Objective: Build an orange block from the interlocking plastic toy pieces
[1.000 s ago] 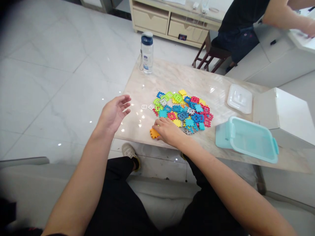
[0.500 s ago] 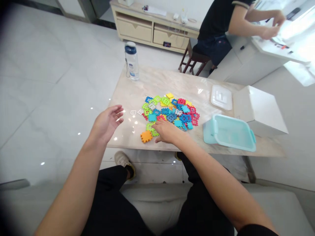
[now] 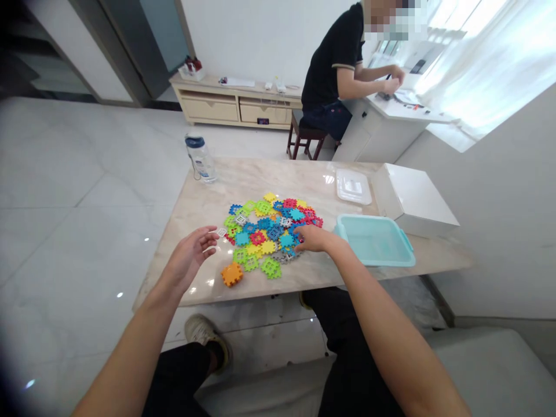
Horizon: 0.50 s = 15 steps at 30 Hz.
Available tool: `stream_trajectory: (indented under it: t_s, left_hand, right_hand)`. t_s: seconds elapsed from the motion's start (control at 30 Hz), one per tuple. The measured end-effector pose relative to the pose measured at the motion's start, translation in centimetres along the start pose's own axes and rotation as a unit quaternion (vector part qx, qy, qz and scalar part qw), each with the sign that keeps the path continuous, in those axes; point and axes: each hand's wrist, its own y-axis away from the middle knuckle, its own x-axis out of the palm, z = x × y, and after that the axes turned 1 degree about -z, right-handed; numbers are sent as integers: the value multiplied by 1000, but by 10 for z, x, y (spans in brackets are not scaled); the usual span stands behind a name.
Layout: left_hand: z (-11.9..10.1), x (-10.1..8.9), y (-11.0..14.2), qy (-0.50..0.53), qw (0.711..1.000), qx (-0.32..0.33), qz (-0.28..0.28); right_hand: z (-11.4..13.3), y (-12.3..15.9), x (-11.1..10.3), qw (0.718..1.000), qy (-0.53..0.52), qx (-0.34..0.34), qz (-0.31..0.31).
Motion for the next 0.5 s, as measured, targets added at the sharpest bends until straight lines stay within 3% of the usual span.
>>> stream_trajectory:
  t_s: [0.2,0.33,0.5]
  left_hand:
    - [2,6,-1,23,999,9,20]
    - [5,8,1,20,999,3,29]
    - [7,11,7,-2,999,5,31]
  right_hand:
    - [3,-2,5,999,12,-36,-23]
    - [6,-15,9,993,38,-76,-85]
    - [6,-42,23,979,96,-32,-175]
